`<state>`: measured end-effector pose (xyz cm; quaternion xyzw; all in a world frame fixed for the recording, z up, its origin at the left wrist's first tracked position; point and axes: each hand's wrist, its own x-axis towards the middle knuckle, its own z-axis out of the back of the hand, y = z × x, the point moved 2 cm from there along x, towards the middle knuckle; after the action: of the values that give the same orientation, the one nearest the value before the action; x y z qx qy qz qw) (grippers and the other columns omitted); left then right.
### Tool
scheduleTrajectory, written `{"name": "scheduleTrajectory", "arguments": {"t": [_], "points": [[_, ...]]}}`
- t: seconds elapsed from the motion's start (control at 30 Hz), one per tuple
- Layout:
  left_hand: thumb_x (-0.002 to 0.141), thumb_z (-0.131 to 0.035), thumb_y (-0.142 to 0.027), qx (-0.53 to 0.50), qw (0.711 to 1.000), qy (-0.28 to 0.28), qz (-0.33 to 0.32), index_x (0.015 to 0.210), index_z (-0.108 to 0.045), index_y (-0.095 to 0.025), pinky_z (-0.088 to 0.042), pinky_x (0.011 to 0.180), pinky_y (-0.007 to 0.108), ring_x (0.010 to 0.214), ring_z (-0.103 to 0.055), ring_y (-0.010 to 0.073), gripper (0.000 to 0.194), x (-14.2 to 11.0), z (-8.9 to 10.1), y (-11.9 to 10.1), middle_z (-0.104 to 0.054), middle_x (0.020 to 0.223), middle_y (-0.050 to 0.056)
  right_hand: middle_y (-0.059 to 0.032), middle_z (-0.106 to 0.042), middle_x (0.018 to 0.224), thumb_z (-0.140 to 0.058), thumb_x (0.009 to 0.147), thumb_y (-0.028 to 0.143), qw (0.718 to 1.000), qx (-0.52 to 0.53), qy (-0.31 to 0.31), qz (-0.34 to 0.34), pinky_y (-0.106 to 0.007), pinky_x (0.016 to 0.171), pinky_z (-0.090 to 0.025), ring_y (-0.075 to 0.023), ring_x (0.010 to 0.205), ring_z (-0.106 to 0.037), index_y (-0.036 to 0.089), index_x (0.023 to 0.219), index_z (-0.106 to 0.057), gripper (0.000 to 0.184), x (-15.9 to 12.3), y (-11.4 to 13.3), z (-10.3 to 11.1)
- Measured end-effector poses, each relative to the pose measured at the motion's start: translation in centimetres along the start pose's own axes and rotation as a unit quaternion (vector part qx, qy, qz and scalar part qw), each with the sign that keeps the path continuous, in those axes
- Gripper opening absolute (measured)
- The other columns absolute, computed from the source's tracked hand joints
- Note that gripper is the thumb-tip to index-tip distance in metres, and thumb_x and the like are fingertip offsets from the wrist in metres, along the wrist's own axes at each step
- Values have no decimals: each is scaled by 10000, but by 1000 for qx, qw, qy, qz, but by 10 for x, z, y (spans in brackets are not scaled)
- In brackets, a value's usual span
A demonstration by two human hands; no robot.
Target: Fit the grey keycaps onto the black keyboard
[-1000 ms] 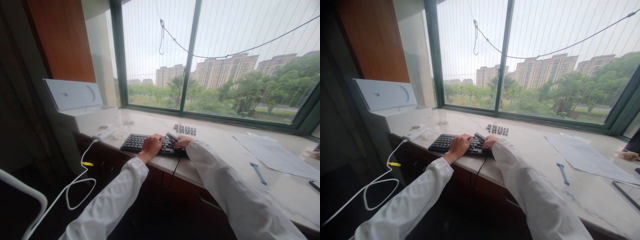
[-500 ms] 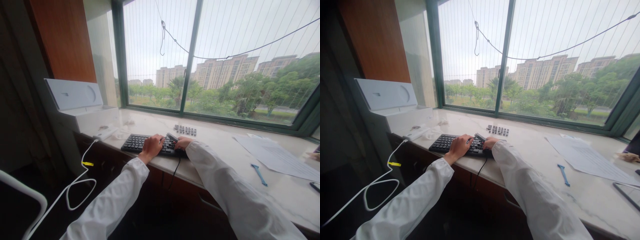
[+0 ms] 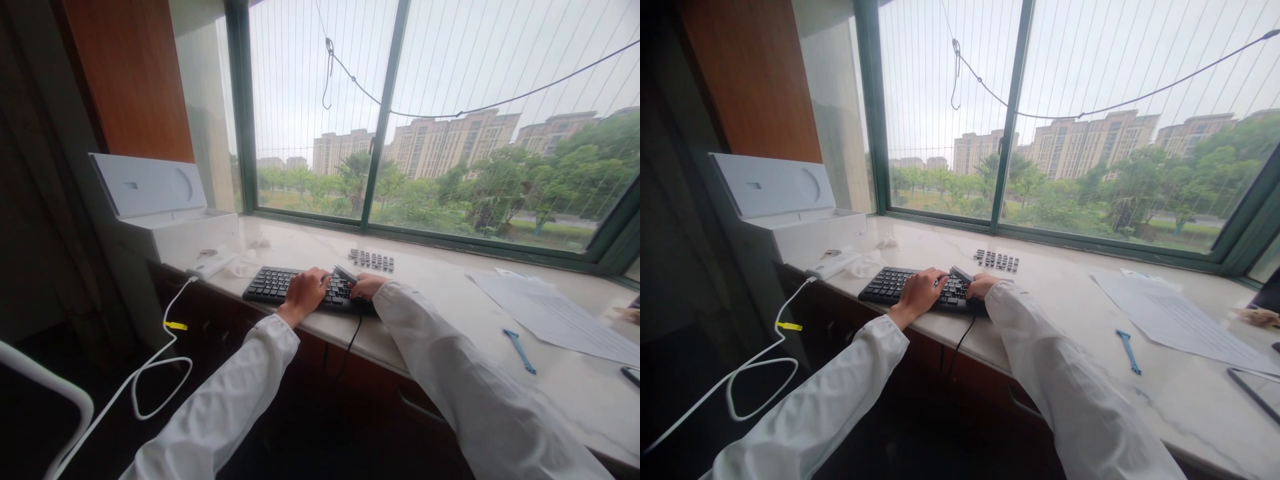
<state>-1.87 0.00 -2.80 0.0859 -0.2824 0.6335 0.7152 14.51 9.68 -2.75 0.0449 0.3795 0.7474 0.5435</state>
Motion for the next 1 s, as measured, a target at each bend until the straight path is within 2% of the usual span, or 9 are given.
{"name": "scheduleTrajectory", "arguments": {"t": [0.3, 0.8, 1.0], "points": [[935, -330, -454, -2, 1000, -11, -9, 1069, -627, -270, -414, 770, 287, 919, -591, 188, 374, 0, -3, 2, -629, 1052, 44, 86, -300, 432, -599, 629, 74, 997, 68, 26, -11, -191, 366, -183, -46, 380, -274, 188, 623, -378, 248, 0, -2, -2], [950, -279, -434, 17, 1000, 9, 7, 1089, -601, -246, -419, 779, 303, 925, -592, 198, 398, -3, 3, -1, -616, 1045, 70, 86, -271, 452, -622, 635, 91, 996, 79, 14, -41, -199, 396, -169, -62, 400, -243, 198, 652, -403, 244, -9, 1, -1], [952, -268, -435, 2, 1000, -11, -18, 1079, -598, -241, -423, 755, 302, 881, -605, 191, 403, -2, 0, 2, -618, 1017, 65, 87, -228, 446, -618, 660, 123, 995, 90, 12, -51, -201, 387, -131, -64, 382, -199, 205, 626, -378, 256, -18, 3, -1]]}}
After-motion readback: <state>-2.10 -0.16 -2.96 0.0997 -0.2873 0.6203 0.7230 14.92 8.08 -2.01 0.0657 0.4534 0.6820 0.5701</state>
